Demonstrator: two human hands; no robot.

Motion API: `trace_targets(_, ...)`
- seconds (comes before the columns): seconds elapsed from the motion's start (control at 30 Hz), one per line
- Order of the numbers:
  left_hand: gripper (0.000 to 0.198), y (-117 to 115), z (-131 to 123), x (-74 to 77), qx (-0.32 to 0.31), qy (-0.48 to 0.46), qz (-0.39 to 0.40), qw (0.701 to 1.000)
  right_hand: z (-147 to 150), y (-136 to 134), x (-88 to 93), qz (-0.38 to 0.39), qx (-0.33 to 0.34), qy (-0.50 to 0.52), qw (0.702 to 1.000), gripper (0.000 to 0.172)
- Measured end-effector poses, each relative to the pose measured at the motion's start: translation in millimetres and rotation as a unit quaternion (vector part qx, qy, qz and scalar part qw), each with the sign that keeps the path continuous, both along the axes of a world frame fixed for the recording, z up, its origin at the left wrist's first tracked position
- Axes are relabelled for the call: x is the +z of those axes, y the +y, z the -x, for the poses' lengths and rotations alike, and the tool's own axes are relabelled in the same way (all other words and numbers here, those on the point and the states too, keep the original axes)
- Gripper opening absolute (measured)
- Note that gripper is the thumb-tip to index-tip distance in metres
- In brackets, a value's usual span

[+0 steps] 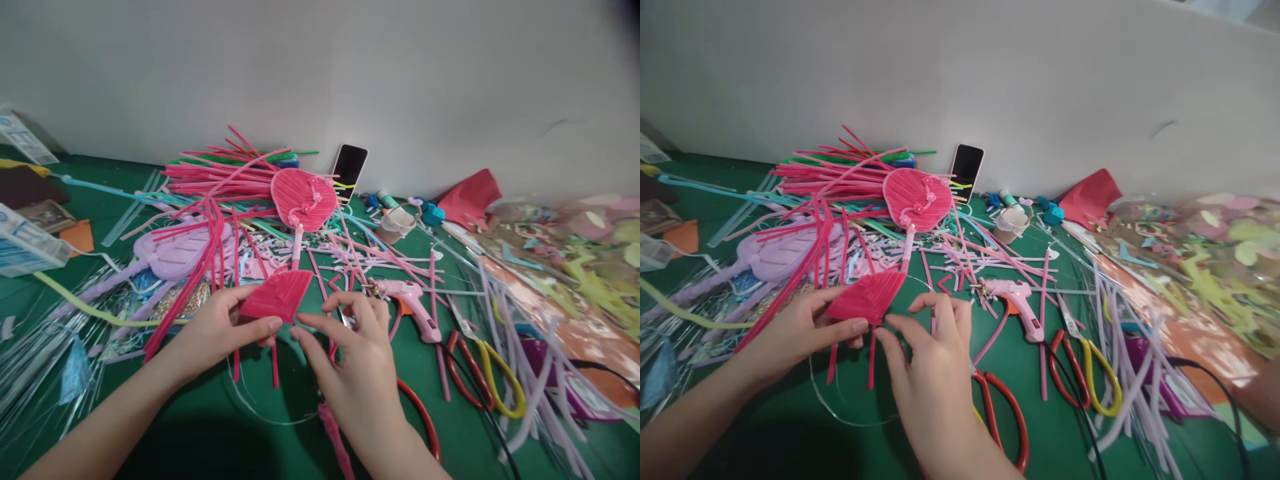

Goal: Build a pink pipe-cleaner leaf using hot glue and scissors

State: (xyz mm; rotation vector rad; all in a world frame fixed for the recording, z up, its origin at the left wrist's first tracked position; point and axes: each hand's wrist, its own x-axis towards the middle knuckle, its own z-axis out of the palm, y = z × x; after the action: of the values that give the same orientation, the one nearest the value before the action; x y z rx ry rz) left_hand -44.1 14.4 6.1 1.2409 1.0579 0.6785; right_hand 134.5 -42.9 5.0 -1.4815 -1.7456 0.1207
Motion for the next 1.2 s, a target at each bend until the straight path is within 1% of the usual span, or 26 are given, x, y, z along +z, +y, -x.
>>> trace_targets(0.07,0.021,-0.7,0.4,0.0,-0.005,0.000,-0.002,1.000,2.7,2.5,-0.9,0.001,0.004,0.015,1.000,0.008)
trace_targets(0.17,0.019,-0.2,0.2,0.1,-0.005,0.013,-0.008,1.000,-1.5,2.7,2.3,0.002,0.010,0.023,1.000,0.009)
trace_targets(0.27,0.019,1.0,-0.2,-0.7,-0.006,0.013,-0.003,1.000,-8.1,1.4,6.4,0.006,0.011,0.012,1.000,0.009)
trace_targets(0.37,0.020,1.3,-0.4,-1.8,-0.009,0.008,0.006,1.000,-10.5,0.5,6.7,0.014,0.015,-0.010,1.000,0.010)
trace_targets(0.57,0.017,-0.2,-1.8,-0.7,-0.004,-0.010,0.001,1.000,1.0,1.7,-1.0,-0.017,0.020,-0.009,1.000,0.009)
trace_targets(0.7,0.020,-0.4,-2.8,0.5,-0.010,-0.013,0.008,1.000,4.7,0.5,1.3,-0.034,0.026,-0.012,0.999,0.011)
trace_targets(0.8,0.020,-0.5,-2.6,0.7,-0.019,-0.025,0.016,0.999,0.2,-1.8,5.4,-0.029,0.036,-0.024,0.999,0.011)
trace_targets(0.93,0.018,-0.1,-2.6,1.9,-0.033,-0.033,0.026,0.999,-10.5,-5.0,9.8,0.007,0.041,-0.042,0.998,0.009)
trace_targets(1.2,0.020,0.0,-2.3,3.6,-0.017,-0.039,0.026,0.999,-28.1,-15.6,13.2,0.029,0.048,-0.070,0.996,0.012)
